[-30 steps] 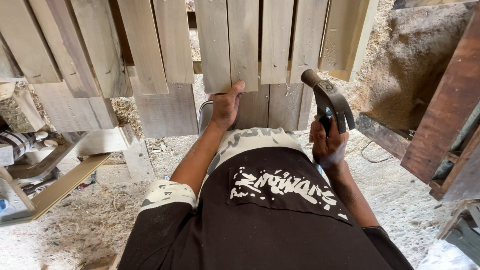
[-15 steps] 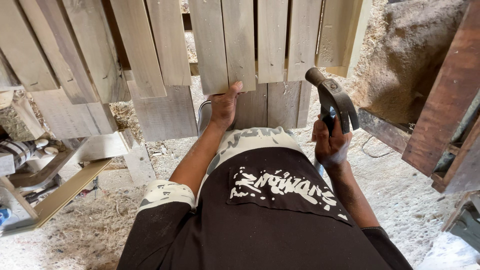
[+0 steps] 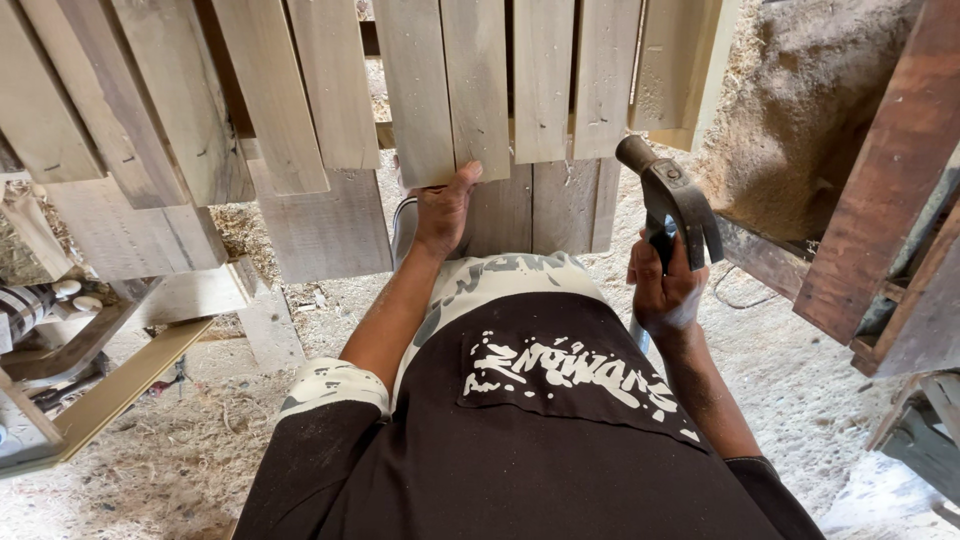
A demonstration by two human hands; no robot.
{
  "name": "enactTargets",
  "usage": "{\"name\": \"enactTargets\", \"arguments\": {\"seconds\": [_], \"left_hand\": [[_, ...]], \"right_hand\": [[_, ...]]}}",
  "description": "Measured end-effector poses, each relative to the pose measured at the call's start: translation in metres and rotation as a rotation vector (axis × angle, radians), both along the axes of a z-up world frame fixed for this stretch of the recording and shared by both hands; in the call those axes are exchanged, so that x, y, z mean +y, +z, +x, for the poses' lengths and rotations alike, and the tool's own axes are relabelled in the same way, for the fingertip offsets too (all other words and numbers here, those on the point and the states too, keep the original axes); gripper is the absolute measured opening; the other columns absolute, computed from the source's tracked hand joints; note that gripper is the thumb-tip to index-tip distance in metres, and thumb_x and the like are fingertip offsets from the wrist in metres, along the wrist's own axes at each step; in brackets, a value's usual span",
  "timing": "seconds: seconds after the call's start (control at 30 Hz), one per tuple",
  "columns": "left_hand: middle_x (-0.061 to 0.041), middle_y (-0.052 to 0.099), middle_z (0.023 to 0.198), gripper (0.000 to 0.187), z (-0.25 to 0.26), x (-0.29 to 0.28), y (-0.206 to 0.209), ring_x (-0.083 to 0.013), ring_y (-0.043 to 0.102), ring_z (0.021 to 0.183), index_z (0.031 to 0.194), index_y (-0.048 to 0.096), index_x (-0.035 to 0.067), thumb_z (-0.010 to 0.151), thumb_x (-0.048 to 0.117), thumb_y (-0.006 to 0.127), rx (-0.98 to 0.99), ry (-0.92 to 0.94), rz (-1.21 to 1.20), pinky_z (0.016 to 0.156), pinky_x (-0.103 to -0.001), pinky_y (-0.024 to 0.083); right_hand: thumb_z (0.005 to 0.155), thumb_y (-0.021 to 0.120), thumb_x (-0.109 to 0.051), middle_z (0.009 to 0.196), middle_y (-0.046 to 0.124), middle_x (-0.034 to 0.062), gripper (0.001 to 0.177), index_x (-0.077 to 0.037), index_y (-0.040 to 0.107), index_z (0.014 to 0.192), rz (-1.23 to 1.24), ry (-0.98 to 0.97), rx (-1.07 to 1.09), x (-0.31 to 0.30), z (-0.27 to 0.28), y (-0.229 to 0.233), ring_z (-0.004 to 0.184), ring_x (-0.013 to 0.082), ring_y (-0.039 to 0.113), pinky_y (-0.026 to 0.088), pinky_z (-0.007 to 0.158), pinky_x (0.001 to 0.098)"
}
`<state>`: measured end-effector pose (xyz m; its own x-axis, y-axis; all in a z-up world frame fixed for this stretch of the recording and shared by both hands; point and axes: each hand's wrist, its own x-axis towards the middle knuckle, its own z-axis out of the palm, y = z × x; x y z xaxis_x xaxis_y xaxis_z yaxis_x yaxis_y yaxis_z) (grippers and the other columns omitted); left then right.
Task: The person uses a hammer to drive nails into a wooden pallet structure. They repeatedly pick up nails from a nearby container and hammer them into the wood slats.
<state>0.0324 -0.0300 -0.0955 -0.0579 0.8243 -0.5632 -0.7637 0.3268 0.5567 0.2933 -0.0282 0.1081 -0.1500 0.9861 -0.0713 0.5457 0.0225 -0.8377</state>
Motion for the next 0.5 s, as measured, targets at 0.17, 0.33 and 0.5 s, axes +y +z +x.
{"name": "enactTargets", "arguments": {"seconds": [0.17,0.33,0.5], "left_hand": [[-0.003,0.066,0.107,0.024,-0.004,-0.003,0.012,-0.0145,0.061,0.098,0.111,0.069,0.003,0.094,0.018,0.077,0.238,-0.095,-0.018,0.089,-0.031,0.054],[-0.004,0.069,0.108,0.03,-0.004,0.001,0.021,-0.0156,0.065,0.101,0.112,0.068,0.004,0.089,0.021,0.079,0.275,-0.075,0.002,0.093,-0.03,0.054],[-0.005,0.067,0.11,0.03,-0.003,0.002,0.019,-0.0162,0.062,0.102,0.114,0.068,0.002,0.091,0.018,0.079,0.173,-0.048,0.029,0.094,-0.032,0.053]], "right_hand": [[0.111,0.049,-0.013,0.067,0.056,0.0063,0.021,0.006,0.056,0.108,-0.006,0.022,0.042,0.004,-0.004,0.003,0.055,0.0123,0.055,0.044,0.049,0.0284],[0.111,0.047,-0.01,0.065,0.055,0.0065,0.019,0.005,0.057,0.107,0.049,0.066,-0.015,0.008,-0.008,0.005,0.053,0.013,0.055,0.044,0.049,0.0292],[0.111,0.047,-0.01,0.065,0.055,0.0052,0.018,0.005,0.055,0.107,0.072,0.103,-0.011,0.01,-0.007,0.002,0.052,0.0125,0.055,0.044,0.048,0.0287]]}}
